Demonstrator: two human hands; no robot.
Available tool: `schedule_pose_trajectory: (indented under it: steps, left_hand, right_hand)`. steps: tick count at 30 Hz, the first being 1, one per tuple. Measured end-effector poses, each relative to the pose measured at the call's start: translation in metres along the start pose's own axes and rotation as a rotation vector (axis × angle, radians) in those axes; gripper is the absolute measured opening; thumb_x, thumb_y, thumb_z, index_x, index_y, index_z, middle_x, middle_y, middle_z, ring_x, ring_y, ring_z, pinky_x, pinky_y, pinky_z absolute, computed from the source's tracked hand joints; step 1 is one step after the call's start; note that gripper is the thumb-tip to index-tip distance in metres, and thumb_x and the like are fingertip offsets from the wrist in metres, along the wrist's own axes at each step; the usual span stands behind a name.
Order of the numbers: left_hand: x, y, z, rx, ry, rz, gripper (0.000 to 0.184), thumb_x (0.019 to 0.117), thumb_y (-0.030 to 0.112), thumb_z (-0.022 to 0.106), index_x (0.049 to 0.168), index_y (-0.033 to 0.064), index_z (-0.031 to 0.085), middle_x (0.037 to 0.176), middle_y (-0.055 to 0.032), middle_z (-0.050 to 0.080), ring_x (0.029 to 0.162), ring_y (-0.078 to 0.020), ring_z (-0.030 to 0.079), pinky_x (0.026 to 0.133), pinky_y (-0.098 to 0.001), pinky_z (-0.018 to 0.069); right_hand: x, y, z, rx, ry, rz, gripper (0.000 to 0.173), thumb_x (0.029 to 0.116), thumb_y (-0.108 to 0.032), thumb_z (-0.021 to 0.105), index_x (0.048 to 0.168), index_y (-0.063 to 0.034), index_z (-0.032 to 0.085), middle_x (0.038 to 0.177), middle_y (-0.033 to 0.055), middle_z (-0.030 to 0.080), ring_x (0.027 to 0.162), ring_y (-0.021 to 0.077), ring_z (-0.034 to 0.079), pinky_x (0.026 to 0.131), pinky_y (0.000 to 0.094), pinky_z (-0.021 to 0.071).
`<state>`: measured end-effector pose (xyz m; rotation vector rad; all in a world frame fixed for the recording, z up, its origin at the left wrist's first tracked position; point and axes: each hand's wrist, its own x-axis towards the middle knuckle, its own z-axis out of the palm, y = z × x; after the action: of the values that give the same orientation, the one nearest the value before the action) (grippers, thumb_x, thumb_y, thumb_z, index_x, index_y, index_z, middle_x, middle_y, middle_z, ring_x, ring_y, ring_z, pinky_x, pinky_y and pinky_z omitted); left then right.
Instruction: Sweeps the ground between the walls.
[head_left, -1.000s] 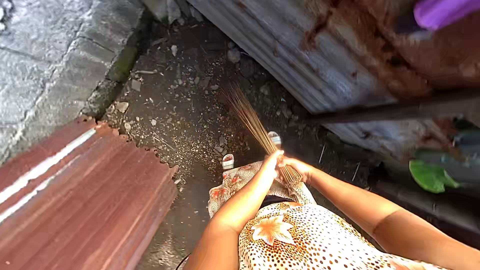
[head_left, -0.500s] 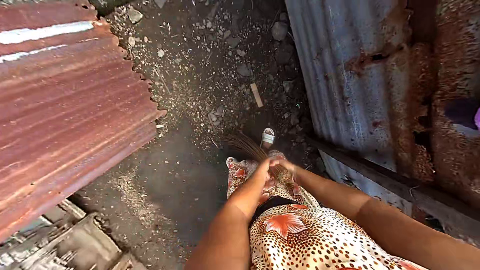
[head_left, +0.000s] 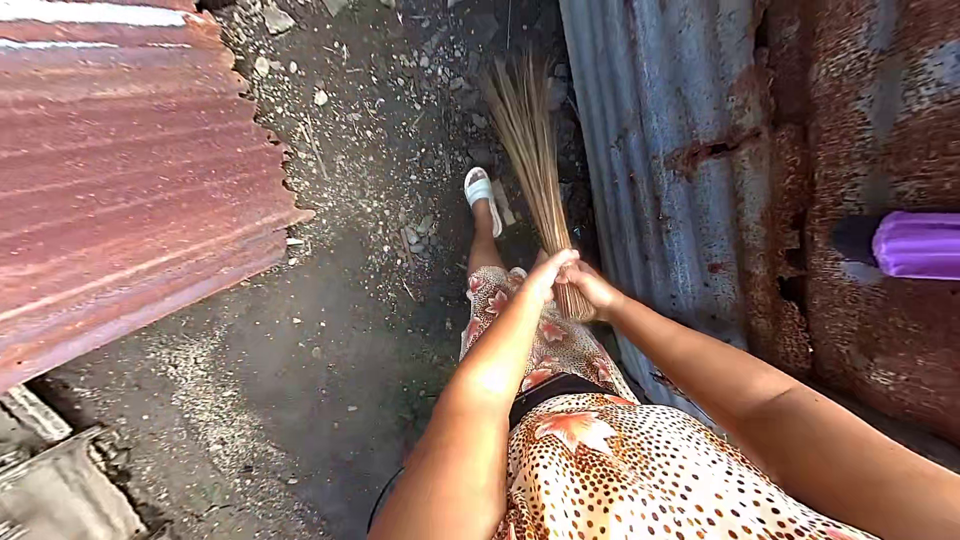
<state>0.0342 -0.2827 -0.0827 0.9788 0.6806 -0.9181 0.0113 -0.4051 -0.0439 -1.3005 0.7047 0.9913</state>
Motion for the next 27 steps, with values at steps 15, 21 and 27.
schedule_pose_trajectory:
  steps: [15,21,27]
  left_hand:
    - [-0.03,-0.048,0.009,0.04,0.194,-0.506,0.033,0.1032,0.037,0.051,0.11,0.0066,0.062,0.093,-0.0124,0.064,0.076,-0.0223,0.06,0.064,-0.0395,0.0507]
    - [0.011,0.0,0.015,0.13,0.025,-0.331,0.029,0.1025,0.038,0.051,0.1,0.0099,0.06,0.084,-0.0062,0.062,0.073,-0.018,0.061,0.065,-0.0377,0.0528]
    - [0.029,0.013,0.016,-0.013,-0.068,-0.044,0.018,0.1002,0.024,0.056,0.111,0.0101,0.059,0.087,-0.0028,0.062,0.073,-0.013,0.061,0.066,-0.0329,0.0548]
  right_hand:
    - [-0.014,0.044,-0.001,0.398,-0.231,0.386,0.032,0.1054,-0.032,0.033,0.099,-0.0114,0.057,0.072,0.0034,0.062,0.058,0.013,0.061,0.054,0.0289,0.0542]
    - [0.0,-0.001,-0.002,0.333,0.007,0.133,0.026,0.1061,-0.026,0.041,0.103,-0.0081,0.059,0.077,0.006,0.065,0.063,0.0141,0.064,0.057,0.0291,0.0556]
    - [0.012,-0.008,-0.009,0.082,0.108,-0.041,0.034,0.0954,-0.033,0.055,0.123,-0.0125,0.057,0.089,0.0077,0.067,0.071,0.0186,0.067,0.064,0.0372,0.058]
